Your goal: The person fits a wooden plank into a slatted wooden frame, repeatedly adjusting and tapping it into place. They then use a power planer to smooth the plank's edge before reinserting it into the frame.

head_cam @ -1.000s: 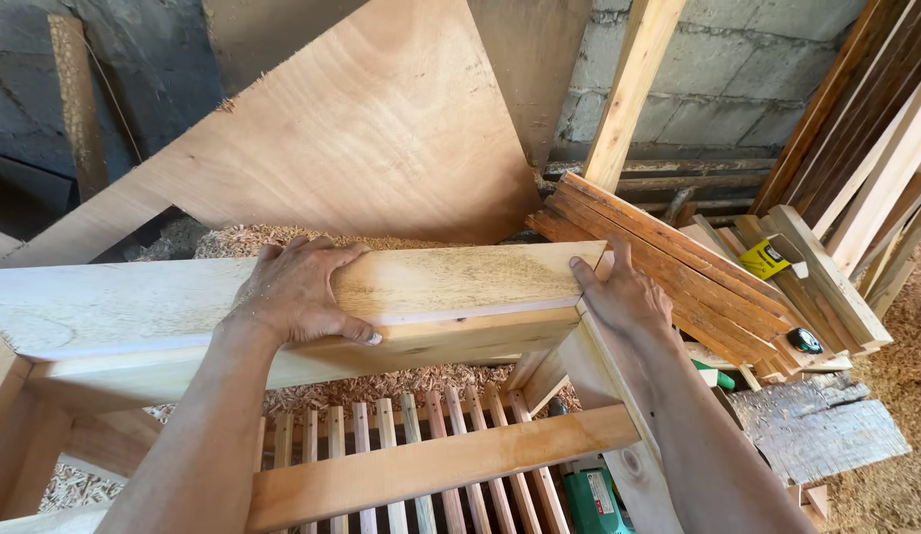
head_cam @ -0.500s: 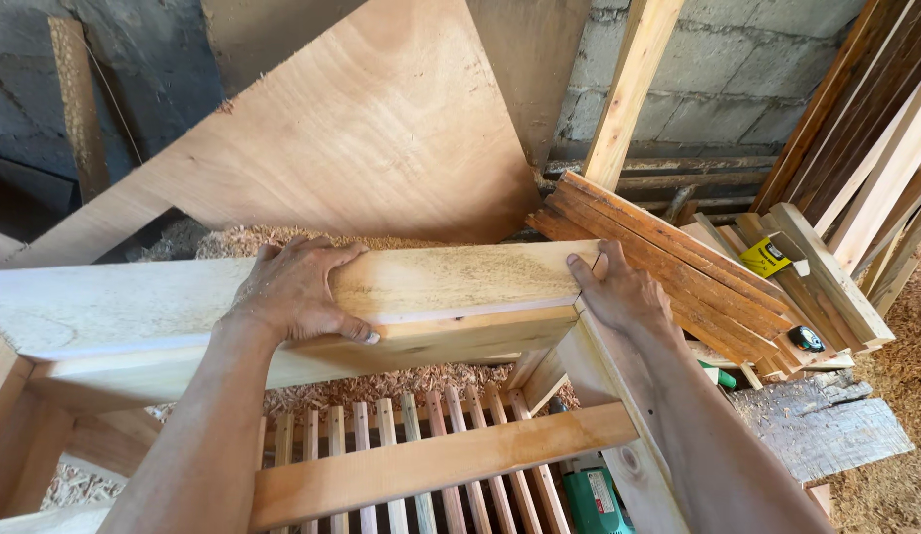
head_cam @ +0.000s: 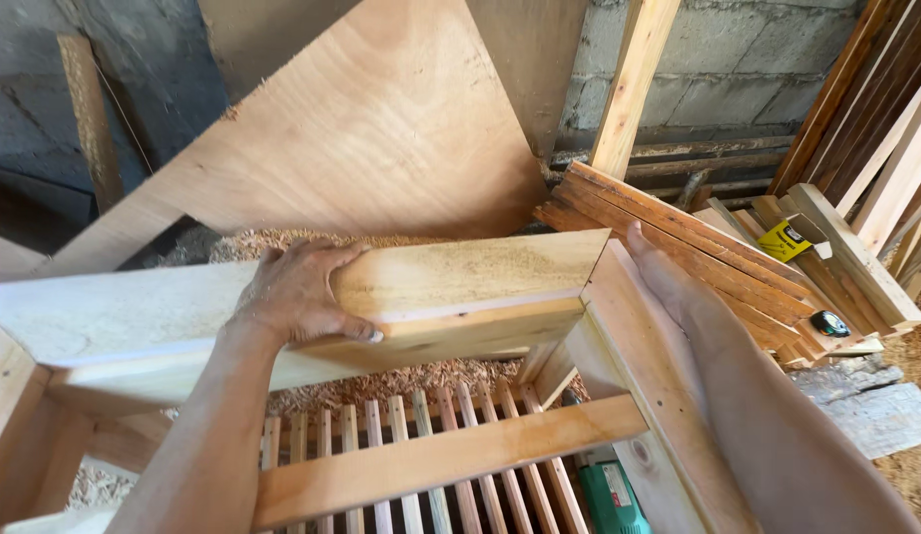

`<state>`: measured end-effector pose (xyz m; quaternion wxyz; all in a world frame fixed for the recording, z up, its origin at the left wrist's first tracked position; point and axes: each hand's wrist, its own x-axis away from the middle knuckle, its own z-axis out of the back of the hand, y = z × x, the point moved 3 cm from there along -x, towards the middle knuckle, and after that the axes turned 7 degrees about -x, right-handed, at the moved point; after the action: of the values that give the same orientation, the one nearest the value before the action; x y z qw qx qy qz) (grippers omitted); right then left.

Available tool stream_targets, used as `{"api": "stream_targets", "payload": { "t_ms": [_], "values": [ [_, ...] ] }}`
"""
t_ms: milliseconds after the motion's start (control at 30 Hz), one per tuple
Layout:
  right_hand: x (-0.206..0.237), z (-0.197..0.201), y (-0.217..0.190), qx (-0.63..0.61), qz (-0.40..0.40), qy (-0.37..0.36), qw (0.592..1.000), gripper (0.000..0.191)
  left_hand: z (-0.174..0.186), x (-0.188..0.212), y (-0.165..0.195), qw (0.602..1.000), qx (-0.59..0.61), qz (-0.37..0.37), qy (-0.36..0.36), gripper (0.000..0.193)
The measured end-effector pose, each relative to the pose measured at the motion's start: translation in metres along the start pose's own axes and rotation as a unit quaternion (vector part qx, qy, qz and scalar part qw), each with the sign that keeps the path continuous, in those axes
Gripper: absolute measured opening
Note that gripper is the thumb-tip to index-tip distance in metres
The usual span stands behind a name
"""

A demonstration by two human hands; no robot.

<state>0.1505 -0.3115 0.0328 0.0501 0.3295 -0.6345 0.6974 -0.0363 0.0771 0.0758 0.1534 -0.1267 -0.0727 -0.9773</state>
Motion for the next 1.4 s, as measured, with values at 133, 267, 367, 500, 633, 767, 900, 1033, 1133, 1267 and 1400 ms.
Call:
{"api": "stream_targets", "payload": {
  "t_ms": [133,267,367,500,633,767,900,1033,1133,1267,1400],
  "values": [
    [-0.003,0.016,-0.002,-0.009,0.006,0.072,0.997,0.09,0.001,0.001,-0.001,1.0,0.0,-0.007,0.012,0.131],
    [-0.003,0.033,-0.004,-0.003,0.015,0.092,0.996,0.09,0.0,0.0,0.0,1.0,0.008,-0.004,0.012,0.134],
    [-0.005,0.035,0.0,-0.014,0.014,0.089,0.996,0.09,0.001,0.002,0.002,1.0,0.011,-0.005,0.017,0.135],
    [-0.011,0.035,-0.004,-0.019,0.021,0.071,0.997,0.09,0.002,0.002,0.002,1.0,0.003,0.01,0.006,0.132],
    [-0.012,0.038,-0.008,-0.012,0.034,0.079,0.996,0.091,0.001,0.003,0.003,1.0,0.013,0.014,0.006,0.135],
    [-0.014,0.039,-0.004,-0.021,0.033,0.076,0.996,0.091,0.003,0.002,0.004,1.0,0.01,0.002,0.015,0.137],
    [-0.022,0.042,-0.005,-0.027,0.033,0.062,0.997,0.092,0.003,0.001,0.002,1.0,-0.001,0.004,0.004,0.135],
    [-0.036,0.038,-0.007,-0.026,0.045,0.047,0.998,0.093,-0.001,-0.002,0.0,1.0,-0.001,0.011,-0.006,0.134],
    [-0.043,0.025,-0.01,0.003,0.077,0.028,0.997,0.089,-0.001,-0.007,0.0,1.0,0.001,0.006,0.002,0.134],
    [-0.039,0.007,-0.012,-0.017,0.066,0.021,0.997,0.082,-0.001,-0.006,-0.001,1.0,-0.001,-0.006,0.014,0.135],
    [-0.031,0.002,-0.013,-0.013,0.047,0.018,0.999,0.085,-0.001,-0.003,0.0,1.0,0.0,-0.01,0.023,0.134]
  ]
}}
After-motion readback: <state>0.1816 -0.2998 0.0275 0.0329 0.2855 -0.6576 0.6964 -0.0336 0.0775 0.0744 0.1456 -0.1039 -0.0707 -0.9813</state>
